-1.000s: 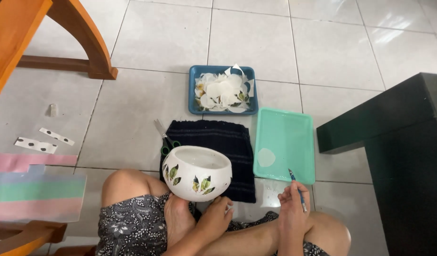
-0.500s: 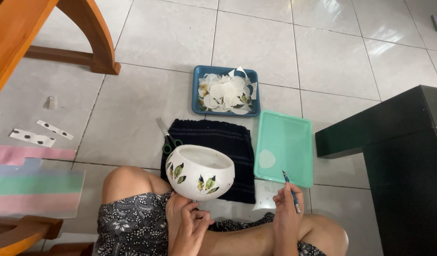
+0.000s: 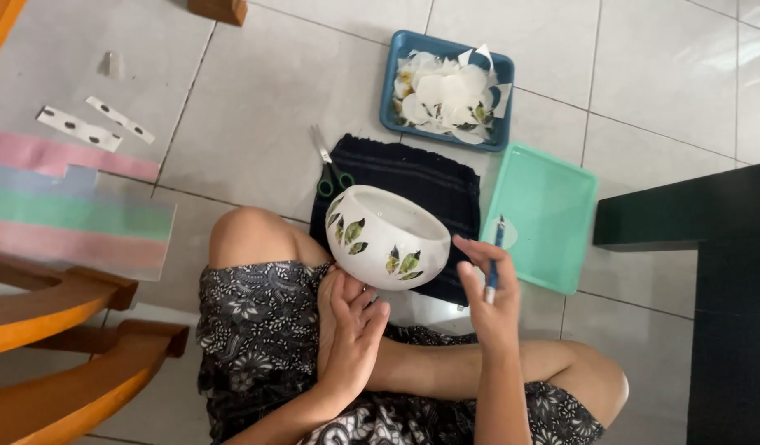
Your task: The person sits on the floor and uses a small brush to apply a clear liquid to the surface of a white ceramic pot with a leaf pattern. They repeatedly dip the brush into a tray of liquid and carefully rub it over the pot's exterior, occasionally rotating the pot to access different areas.
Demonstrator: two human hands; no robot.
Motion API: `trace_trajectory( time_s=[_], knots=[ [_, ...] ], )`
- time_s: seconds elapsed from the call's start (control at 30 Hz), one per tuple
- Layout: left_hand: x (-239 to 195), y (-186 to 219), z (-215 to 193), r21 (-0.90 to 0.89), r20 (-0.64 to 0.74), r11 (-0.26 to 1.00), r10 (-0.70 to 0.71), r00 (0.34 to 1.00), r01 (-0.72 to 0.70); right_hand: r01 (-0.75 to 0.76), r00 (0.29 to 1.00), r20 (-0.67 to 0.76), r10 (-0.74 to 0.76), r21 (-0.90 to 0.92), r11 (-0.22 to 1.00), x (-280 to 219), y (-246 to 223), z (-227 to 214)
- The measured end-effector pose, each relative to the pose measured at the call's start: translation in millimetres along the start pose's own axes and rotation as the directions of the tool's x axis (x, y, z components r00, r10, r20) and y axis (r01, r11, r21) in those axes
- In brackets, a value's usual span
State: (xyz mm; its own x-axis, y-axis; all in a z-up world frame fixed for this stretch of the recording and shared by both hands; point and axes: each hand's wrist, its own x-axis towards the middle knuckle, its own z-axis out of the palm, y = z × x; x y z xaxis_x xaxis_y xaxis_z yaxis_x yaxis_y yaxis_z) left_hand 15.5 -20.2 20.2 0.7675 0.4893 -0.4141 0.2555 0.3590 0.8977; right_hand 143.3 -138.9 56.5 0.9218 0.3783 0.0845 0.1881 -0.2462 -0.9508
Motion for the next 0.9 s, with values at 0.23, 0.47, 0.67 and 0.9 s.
trace_trajectory(
  time_s=[0.23, 0.47, 0.67, 0.9],
  knots=[
    [26, 22, 13, -0.16, -0.064, 0.967, -0.208, 0.976, 0.196, 0.011, 0.972, 0.234, 0.015, -0.11, 0.994, 19, 3, 30],
    [32, 13, 21, -0.278, -0.074, 0.957, -0.113, 0.991, 0.088, -0.13, 0.977, 0.166, 0.131, -0.022, 0.991, 19, -2, 27],
    [32, 18, 21, -0.249, -0.051, 0.958, -0.162, 0.986, 0.144, -0.173, 0.971, 0.179, 0.161, 0.053, 0.984, 18, 3, 22],
    [31, 21, 19, -0.264, -0.045, 0.951, -0.18, 0.983, 0.162, -0.153, 0.981, 0.12, 0.151, 0.007, 0.988, 22, 1, 35]
  ],
)
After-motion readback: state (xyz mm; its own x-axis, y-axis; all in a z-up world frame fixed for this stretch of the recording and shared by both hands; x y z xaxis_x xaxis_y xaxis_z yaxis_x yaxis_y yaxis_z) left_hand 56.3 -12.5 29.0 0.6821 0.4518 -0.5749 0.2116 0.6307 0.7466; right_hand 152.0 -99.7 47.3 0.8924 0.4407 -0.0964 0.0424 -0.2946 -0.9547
